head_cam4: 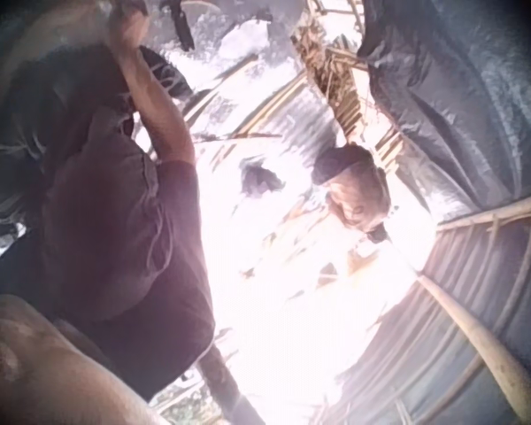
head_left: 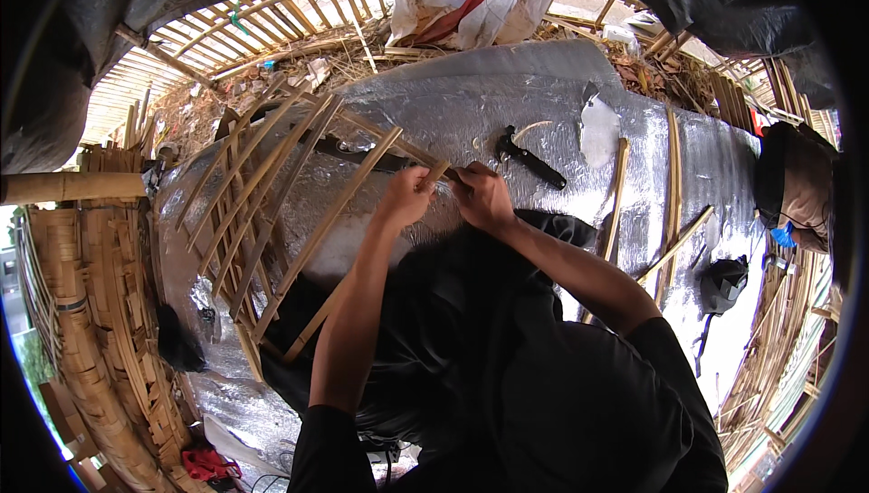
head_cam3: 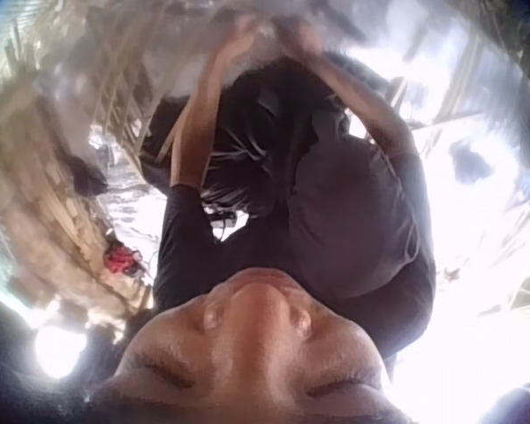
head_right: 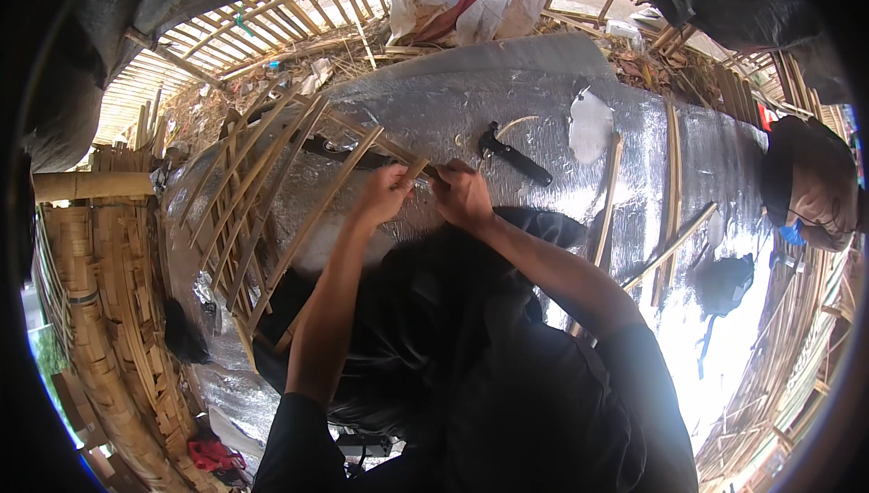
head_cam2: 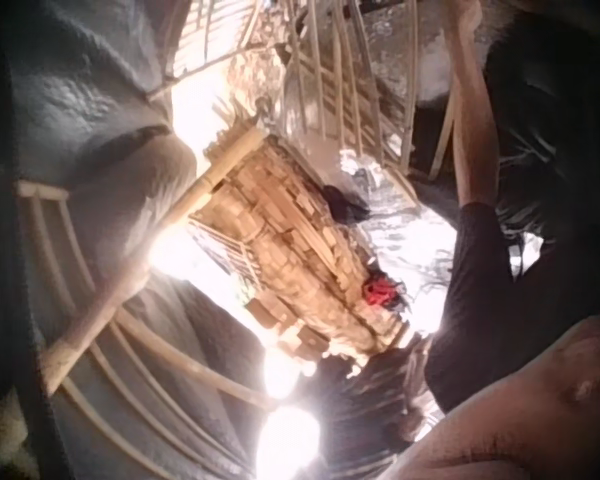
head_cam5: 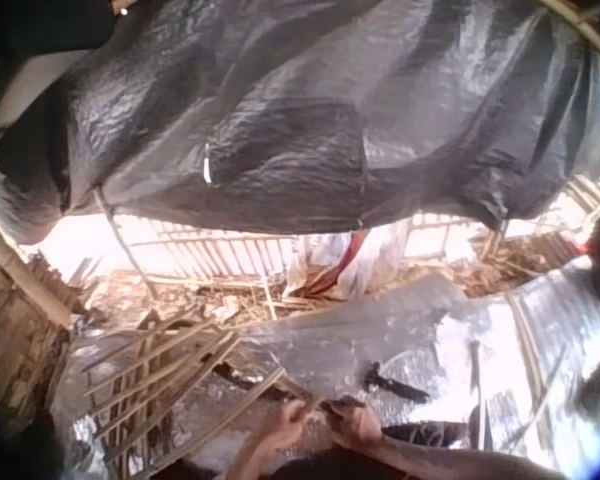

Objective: The person assembles a wooden frame by placing small wooden strips and securing them with a hammer.

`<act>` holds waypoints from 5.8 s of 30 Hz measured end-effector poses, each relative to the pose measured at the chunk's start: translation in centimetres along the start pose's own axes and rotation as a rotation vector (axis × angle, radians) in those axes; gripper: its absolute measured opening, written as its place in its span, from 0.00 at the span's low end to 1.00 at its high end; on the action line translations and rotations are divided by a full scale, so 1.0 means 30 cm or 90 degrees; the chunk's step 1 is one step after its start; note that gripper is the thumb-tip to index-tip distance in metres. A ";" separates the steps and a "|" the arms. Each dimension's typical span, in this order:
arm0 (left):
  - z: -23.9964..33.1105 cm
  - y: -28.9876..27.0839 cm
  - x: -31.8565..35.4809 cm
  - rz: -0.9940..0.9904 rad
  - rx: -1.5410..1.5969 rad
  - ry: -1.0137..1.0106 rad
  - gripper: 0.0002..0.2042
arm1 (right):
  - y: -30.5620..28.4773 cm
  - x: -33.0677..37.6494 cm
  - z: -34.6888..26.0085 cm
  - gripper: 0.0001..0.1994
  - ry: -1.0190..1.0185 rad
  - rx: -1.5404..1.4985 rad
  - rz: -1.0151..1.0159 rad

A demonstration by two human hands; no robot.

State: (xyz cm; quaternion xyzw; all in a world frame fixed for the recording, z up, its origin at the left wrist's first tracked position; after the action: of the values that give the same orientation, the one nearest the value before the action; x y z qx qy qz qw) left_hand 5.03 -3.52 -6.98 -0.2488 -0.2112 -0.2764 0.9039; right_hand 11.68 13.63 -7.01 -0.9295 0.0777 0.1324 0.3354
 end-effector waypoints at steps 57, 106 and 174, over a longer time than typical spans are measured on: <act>0.138 -0.047 0.093 0.040 0.180 -0.029 0.12 | -0.159 -0.073 -0.160 0.14 -0.004 -0.064 0.088; 0.111 0.025 0.106 0.032 0.208 -0.053 0.14 | -0.267 -0.060 0.157 0.22 0.046 0.310 -0.119; 0.062 0.090 0.075 0.195 -0.032 0.047 0.12 | -0.300 -0.016 -0.182 0.23 -0.066 0.147 -0.303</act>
State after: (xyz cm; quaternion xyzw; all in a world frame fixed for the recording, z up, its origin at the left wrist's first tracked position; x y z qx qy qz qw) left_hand 7.92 -1.40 -5.26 -0.2903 -0.1303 -0.1498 0.9361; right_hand 14.38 17.01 2.60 -0.8692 -0.1456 0.0876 0.4643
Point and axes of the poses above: each hand's wrist, its own x-axis away from the middle knuckle, its own y-axis out of the palm, z = x × y, the point moved 4 cm from there along -x, towards the middle knuckle, and after that the axes turned 6 degrees about -y, right-handed, at the moved point
